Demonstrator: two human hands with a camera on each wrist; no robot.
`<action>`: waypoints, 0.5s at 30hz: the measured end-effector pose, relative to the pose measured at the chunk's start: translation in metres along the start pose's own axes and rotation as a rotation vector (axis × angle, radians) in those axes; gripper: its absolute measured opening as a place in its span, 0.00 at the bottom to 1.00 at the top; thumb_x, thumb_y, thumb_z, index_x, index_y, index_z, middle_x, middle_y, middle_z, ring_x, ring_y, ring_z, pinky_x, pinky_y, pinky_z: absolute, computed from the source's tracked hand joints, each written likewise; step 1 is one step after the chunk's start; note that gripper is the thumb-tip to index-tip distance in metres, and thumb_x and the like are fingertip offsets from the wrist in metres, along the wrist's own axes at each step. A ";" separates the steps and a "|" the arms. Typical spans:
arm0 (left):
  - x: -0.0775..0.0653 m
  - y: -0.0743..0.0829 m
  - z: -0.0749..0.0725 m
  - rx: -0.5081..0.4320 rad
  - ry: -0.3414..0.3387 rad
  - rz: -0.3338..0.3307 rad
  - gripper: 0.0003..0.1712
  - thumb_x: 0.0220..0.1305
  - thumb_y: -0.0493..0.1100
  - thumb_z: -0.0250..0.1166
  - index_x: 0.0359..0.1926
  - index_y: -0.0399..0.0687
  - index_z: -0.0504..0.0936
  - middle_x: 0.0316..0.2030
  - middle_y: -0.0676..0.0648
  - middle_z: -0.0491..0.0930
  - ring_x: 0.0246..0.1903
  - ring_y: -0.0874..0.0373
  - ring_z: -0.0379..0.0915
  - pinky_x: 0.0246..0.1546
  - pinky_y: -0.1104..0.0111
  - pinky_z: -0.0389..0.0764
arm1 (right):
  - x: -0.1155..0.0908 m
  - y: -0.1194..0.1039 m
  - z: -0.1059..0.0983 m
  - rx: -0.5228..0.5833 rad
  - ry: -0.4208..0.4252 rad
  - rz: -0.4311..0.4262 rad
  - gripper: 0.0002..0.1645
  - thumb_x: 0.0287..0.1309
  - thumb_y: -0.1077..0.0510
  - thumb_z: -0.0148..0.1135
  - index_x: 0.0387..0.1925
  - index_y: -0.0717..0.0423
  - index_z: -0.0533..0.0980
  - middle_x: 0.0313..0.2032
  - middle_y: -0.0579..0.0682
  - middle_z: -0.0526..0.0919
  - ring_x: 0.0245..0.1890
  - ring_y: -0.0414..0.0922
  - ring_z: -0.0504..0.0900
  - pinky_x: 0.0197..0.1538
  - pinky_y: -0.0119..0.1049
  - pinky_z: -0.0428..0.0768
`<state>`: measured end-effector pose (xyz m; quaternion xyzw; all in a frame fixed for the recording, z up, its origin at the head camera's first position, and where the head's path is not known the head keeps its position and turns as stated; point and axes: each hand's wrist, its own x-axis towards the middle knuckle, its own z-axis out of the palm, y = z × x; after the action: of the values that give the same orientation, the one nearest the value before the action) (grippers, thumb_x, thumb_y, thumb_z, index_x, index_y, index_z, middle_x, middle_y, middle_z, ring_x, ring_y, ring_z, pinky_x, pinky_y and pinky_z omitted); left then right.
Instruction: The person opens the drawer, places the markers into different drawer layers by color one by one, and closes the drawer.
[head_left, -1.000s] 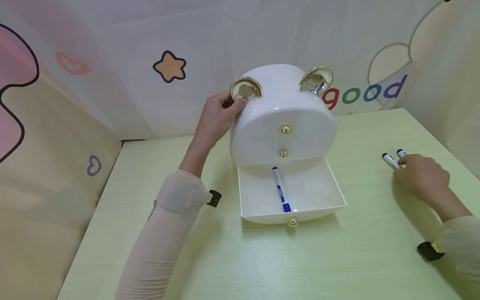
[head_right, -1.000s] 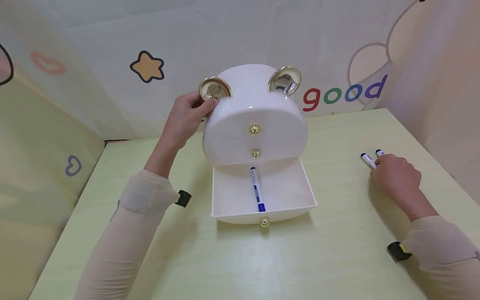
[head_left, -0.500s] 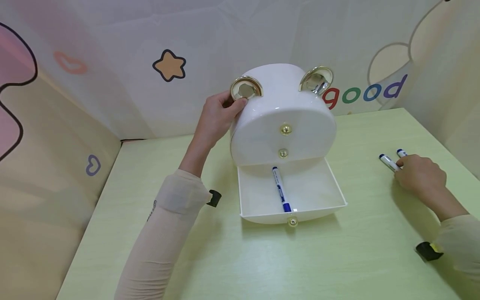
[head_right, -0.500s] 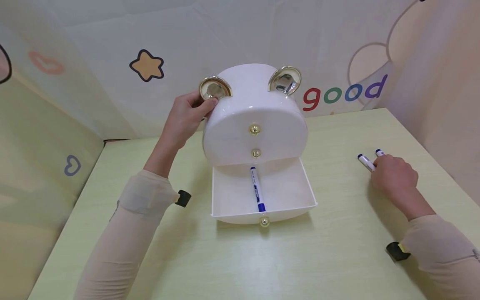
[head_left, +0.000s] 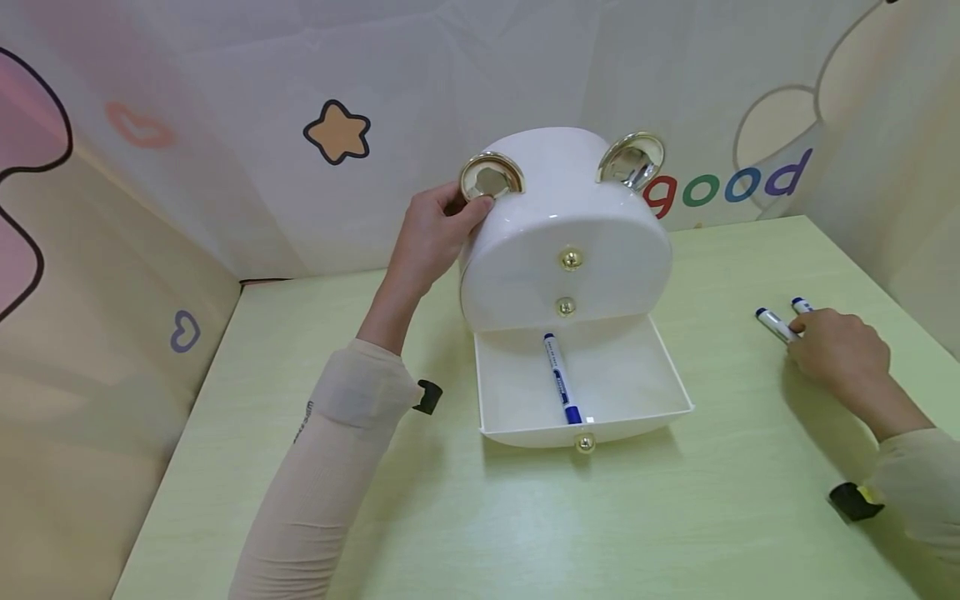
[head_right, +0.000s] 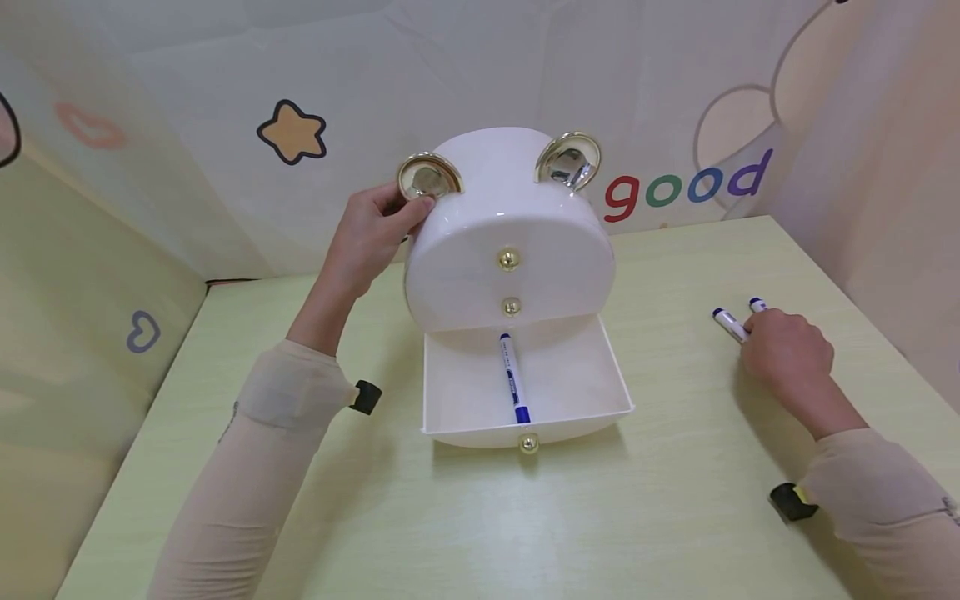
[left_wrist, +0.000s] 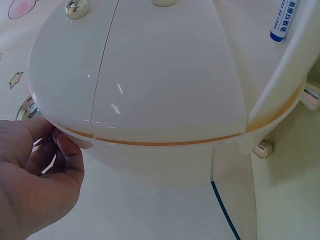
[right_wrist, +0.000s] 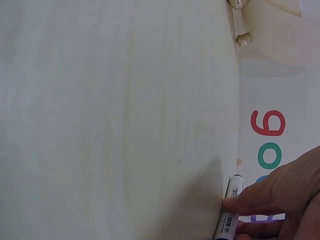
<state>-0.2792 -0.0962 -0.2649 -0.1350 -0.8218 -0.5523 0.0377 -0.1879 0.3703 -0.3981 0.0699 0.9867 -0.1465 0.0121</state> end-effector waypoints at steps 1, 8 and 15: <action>0.000 0.000 0.000 0.000 0.001 0.000 0.11 0.74 0.44 0.64 0.48 0.40 0.84 0.35 0.46 0.76 0.39 0.56 0.70 0.36 0.70 0.72 | 0.000 0.000 0.000 0.001 -0.001 0.000 0.21 0.59 0.64 0.55 0.51 0.73 0.76 0.35 0.74 0.78 0.26 0.59 0.73 0.23 0.52 0.72; 0.000 0.000 -0.001 0.001 0.004 0.009 0.11 0.74 0.43 0.65 0.47 0.39 0.84 0.35 0.45 0.75 0.38 0.56 0.69 0.36 0.70 0.72 | 0.000 -0.001 0.000 0.003 -0.020 0.005 0.22 0.61 0.63 0.55 0.53 0.74 0.74 0.36 0.73 0.77 0.26 0.59 0.71 0.24 0.51 0.71; 0.000 -0.001 0.001 -0.009 0.002 0.010 0.11 0.75 0.43 0.65 0.48 0.39 0.84 0.36 0.45 0.76 0.39 0.55 0.70 0.36 0.70 0.72 | -0.001 -0.003 0.001 0.009 -0.023 0.002 0.22 0.59 0.63 0.54 0.52 0.75 0.74 0.33 0.70 0.77 0.25 0.58 0.72 0.23 0.50 0.71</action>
<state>-0.2795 -0.0959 -0.2664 -0.1387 -0.8184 -0.5561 0.0409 -0.1875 0.3669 -0.3980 0.0693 0.9857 -0.1515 0.0231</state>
